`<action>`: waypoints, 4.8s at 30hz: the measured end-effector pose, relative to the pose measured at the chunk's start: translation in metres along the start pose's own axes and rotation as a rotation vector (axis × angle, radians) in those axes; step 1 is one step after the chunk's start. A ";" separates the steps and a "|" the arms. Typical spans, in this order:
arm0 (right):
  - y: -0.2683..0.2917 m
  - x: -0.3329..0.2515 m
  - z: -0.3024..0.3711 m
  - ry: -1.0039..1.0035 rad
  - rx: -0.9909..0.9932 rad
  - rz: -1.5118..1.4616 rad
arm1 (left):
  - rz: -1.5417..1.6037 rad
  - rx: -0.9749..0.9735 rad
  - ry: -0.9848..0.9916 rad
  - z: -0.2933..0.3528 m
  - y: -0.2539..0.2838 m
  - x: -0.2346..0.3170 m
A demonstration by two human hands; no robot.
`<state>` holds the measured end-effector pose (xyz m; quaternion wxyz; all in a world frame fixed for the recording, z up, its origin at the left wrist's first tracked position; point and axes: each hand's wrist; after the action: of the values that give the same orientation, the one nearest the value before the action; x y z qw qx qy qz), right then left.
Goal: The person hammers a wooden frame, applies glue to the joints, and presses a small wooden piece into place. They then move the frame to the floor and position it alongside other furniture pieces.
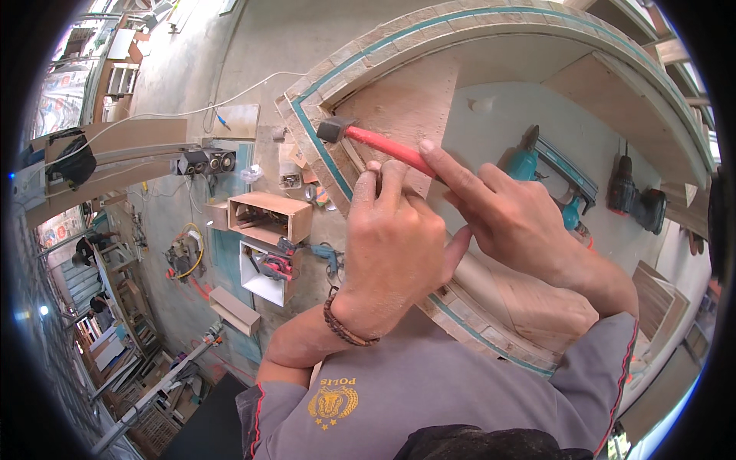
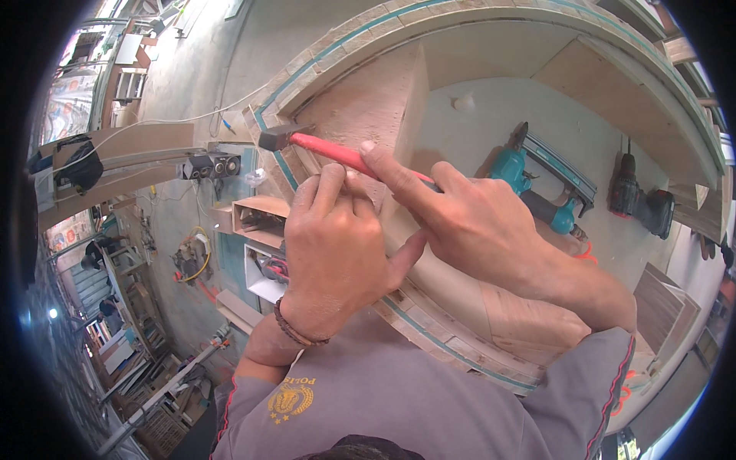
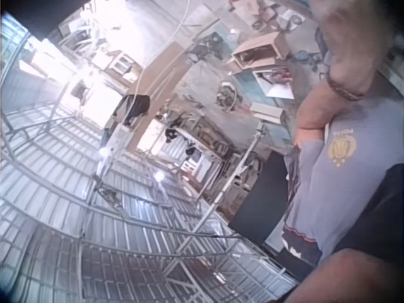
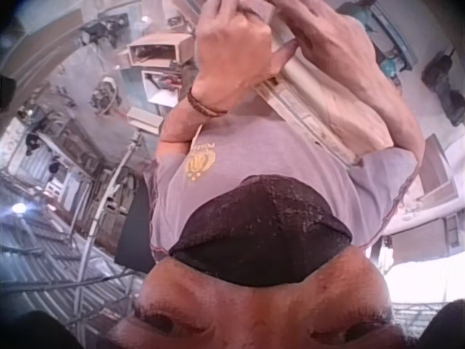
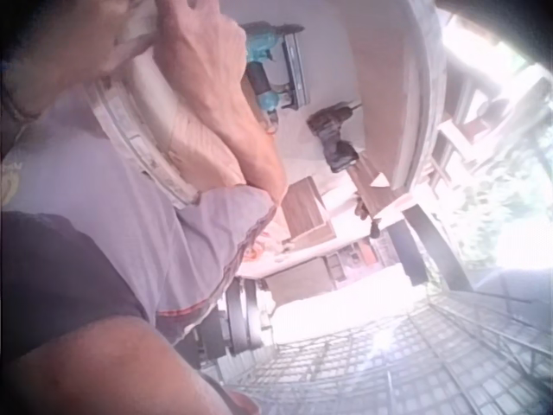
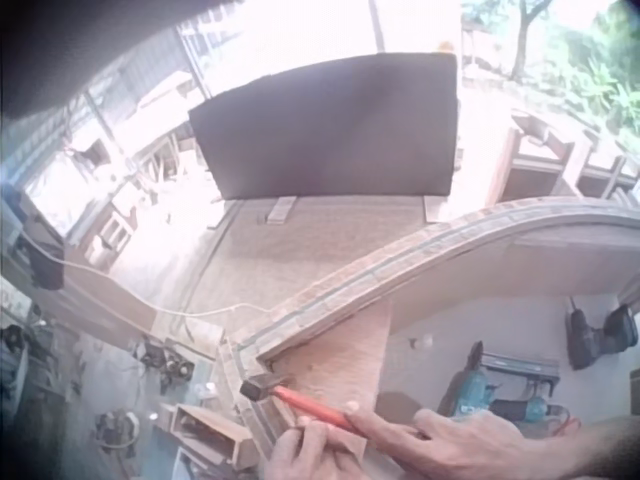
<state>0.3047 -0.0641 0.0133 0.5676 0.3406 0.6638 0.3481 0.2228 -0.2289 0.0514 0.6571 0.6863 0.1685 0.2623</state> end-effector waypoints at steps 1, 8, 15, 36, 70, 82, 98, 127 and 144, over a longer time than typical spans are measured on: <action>0.001 -0.001 0.002 0.000 -0.005 0.001 | -0.013 -0.009 0.002 0.000 0.000 0.000; 0.006 0.000 -0.003 -0.021 -0.032 -0.006 | -0.024 -0.025 0.018 0.002 -0.001 0.000; -0.007 0.005 -0.003 0.028 0.075 -0.051 | -0.059 -0.022 0.032 0.002 -0.002 0.003; -0.011 0.005 -0.001 -0.053 0.042 -0.140 | -0.073 -0.044 0.067 -0.002 0.000 0.010; -0.004 0.032 0.049 -0.076 0.281 -0.438 | -0.153 0.092 0.122 0.018 -0.008 0.021; 0.006 0.046 0.086 -0.534 -0.184 -0.258 | 0.081 0.039 0.021 0.042 -0.005 0.007; -0.100 0.053 0.122 -0.218 -0.540 0.088 | -0.008 0.230 0.144 -0.008 -0.026 -0.023; -0.073 0.042 0.118 -0.386 -0.281 -0.177 | -0.004 0.313 0.094 -0.007 -0.016 -0.031; -0.091 0.047 0.090 -0.244 -0.386 0.011 | 0.106 0.256 0.127 0.044 0.000 -0.026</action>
<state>0.3831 -0.0657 -0.0985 0.6963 0.2688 0.5098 0.4278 0.2277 -0.2801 0.0482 0.5376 0.7543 0.2055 0.3161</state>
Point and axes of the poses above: each hand's wrist, its own z-axis away from the middle knuckle, its own y-axis out of the back of the hand, x = y × z, and after that the axes turned 3 degrees about y, right-handed
